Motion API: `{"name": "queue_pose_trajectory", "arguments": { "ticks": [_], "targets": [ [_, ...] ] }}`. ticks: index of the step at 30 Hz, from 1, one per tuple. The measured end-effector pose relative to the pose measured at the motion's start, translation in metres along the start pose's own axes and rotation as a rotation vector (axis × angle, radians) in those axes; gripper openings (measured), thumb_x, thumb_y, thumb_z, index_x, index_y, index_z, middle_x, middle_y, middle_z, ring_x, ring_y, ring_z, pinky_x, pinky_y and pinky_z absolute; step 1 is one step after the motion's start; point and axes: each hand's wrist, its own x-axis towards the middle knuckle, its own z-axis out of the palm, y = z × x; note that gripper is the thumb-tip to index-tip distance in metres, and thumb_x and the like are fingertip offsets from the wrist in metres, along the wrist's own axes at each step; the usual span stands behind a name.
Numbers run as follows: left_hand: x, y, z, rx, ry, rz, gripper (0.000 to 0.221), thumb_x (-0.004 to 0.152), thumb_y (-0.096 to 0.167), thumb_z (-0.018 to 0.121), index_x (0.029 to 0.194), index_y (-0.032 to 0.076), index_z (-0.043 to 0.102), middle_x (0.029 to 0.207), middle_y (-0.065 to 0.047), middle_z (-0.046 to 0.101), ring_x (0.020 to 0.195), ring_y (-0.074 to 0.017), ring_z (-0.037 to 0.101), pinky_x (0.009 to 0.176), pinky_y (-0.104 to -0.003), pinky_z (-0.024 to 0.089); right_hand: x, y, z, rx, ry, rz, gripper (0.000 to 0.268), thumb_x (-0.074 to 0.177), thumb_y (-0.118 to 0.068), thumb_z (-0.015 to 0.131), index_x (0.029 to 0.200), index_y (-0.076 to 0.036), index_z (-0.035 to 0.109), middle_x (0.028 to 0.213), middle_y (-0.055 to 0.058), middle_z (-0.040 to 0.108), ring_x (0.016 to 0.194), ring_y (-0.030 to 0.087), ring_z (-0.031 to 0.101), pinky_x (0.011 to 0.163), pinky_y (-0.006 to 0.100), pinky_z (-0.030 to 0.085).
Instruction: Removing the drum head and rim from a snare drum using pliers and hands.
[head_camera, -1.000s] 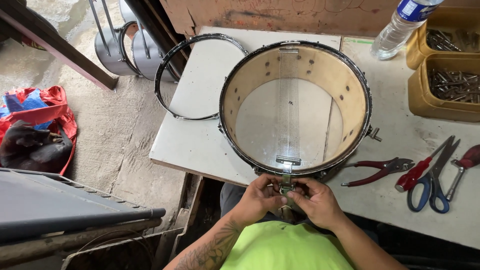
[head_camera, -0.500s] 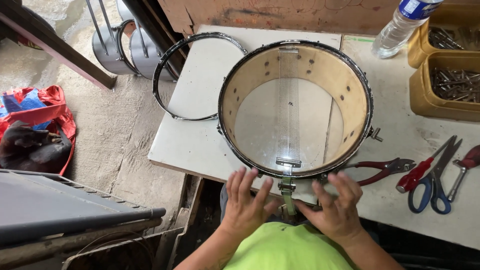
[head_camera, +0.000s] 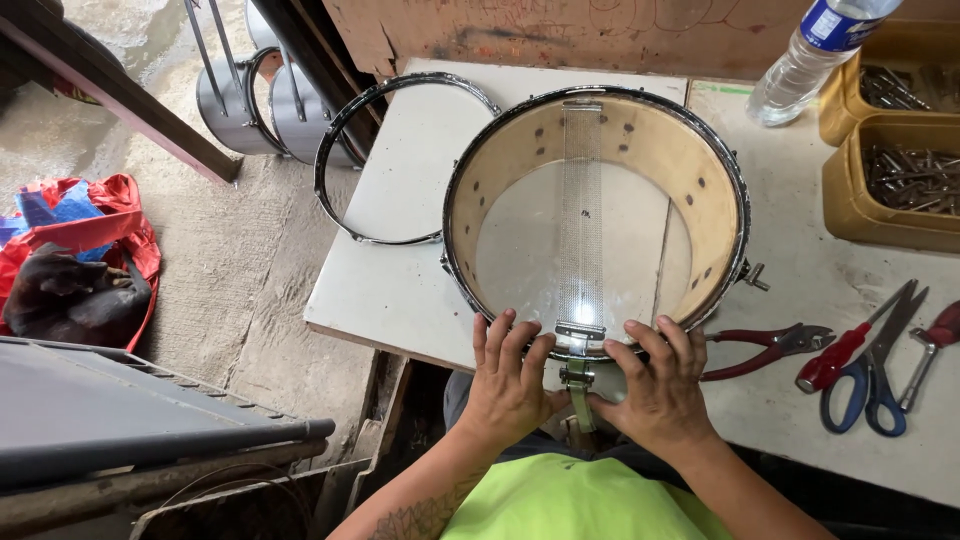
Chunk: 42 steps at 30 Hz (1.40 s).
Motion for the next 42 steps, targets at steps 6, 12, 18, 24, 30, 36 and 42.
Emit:
{"name": "queue_pose_trajectory", "arguments": {
  "ticks": [6, 12, 18, 24, 30, 36, 42],
  "targets": [
    [0.004, -0.001, 0.000, 0.001, 0.018, 0.002, 0.067, 0.093, 0.065, 0.057, 0.131, 0.010, 0.052, 0.133, -0.014, 0.049, 0.139, -0.0398, 0.040, 0.118, -0.071, 0.025, 0.002, 0.003, 0.003, 0.017, 0.002, -0.003, 0.081, 0.069, -0.065, 0.085, 0.129, -0.021, 0.052, 0.140, 0.008, 0.045, 0.141, 0.035, 0.035, 0.122, 0.059, 0.019],
    [0.009, -0.004, 0.019, 0.008, 0.184, 0.022, 0.070, 0.085, 0.058, 0.063, 0.134, 0.009, 0.056, 0.127, -0.016, 0.054, 0.134, -0.0493, 0.047, 0.120, -0.068, 0.020, 0.009, 0.013, 0.018, 0.036, 0.093, 0.000, 0.084, 0.060, -0.060, 0.085, 0.131, -0.023, 0.057, 0.143, 0.008, 0.045, 0.141, 0.040, 0.035, 0.114, 0.066, 0.023],
    [0.024, -0.007, 0.028, 0.038, 0.188, 0.015, 0.087, 0.068, 0.059, 0.079, 0.134, 0.009, 0.056, 0.129, -0.016, 0.053, 0.134, -0.0499, 0.046, 0.120, -0.067, 0.021, 0.014, 0.039, 0.035, 0.038, 0.093, -0.022, 0.099, 0.053, -0.063, 0.087, 0.140, -0.026, 0.057, 0.146, 0.008, 0.048, 0.146, 0.042, 0.035, 0.116, 0.064, 0.027],
    [0.034, -0.006, 0.033, 0.040, 0.195, 0.014, 0.114, 0.045, 0.055, 0.093, 0.142, 0.009, 0.055, 0.135, -0.018, 0.053, 0.139, -0.0499, 0.042, 0.121, -0.066, 0.018, 0.024, 0.022, 0.019, 0.143, 0.077, 0.128, 0.118, 0.052, -0.024, 0.093, 0.158, -0.018, 0.042, 0.165, 0.021, 0.029, 0.149, 0.054, 0.025, 0.115, 0.065, 0.031],
    [0.035, -0.009, 0.017, 0.003, 0.159, 0.035, 0.094, 0.066, 0.051, 0.089, 0.145, 0.011, 0.057, 0.136, -0.015, 0.055, 0.140, -0.0456, 0.043, 0.121, -0.062, 0.019, -0.040, 0.037, 0.021, 0.086, 0.025, 0.251, 0.050, 0.079, -0.022, 0.078, 0.126, -0.008, 0.066, 0.125, 0.015, 0.061, 0.117, 0.040, 0.063, 0.100, 0.054, 0.050],
    [0.038, -0.015, 0.041, 0.076, 0.232, 0.038, 0.088, 0.062, 0.067, 0.083, 0.130, 0.015, 0.063, 0.118, -0.010, 0.057, 0.121, -0.0392, 0.054, 0.118, -0.065, 0.022, -0.069, 0.073, 0.015, 0.045, -0.104, 0.471, 0.029, 0.087, -0.036, 0.076, 0.114, -0.025, 0.076, 0.108, -0.008, 0.072, 0.100, 0.018, 0.072, 0.090, 0.039, 0.051],
    [0.070, 0.002, 0.046, 0.099, 0.311, 0.065, 0.062, 0.080, 0.072, 0.069, 0.104, 0.014, 0.065, 0.089, -0.005, 0.047, 0.077, -0.0288, 0.053, 0.086, -0.049, 0.045, -0.043, 0.095, 0.009, 0.091, -0.105, 0.570, 0.017, 0.089, -0.025, 0.072, 0.103, -0.016, 0.078, 0.094, 0.005, 0.075, 0.091, 0.029, 0.075, 0.081, 0.042, 0.055]
  ]
}}
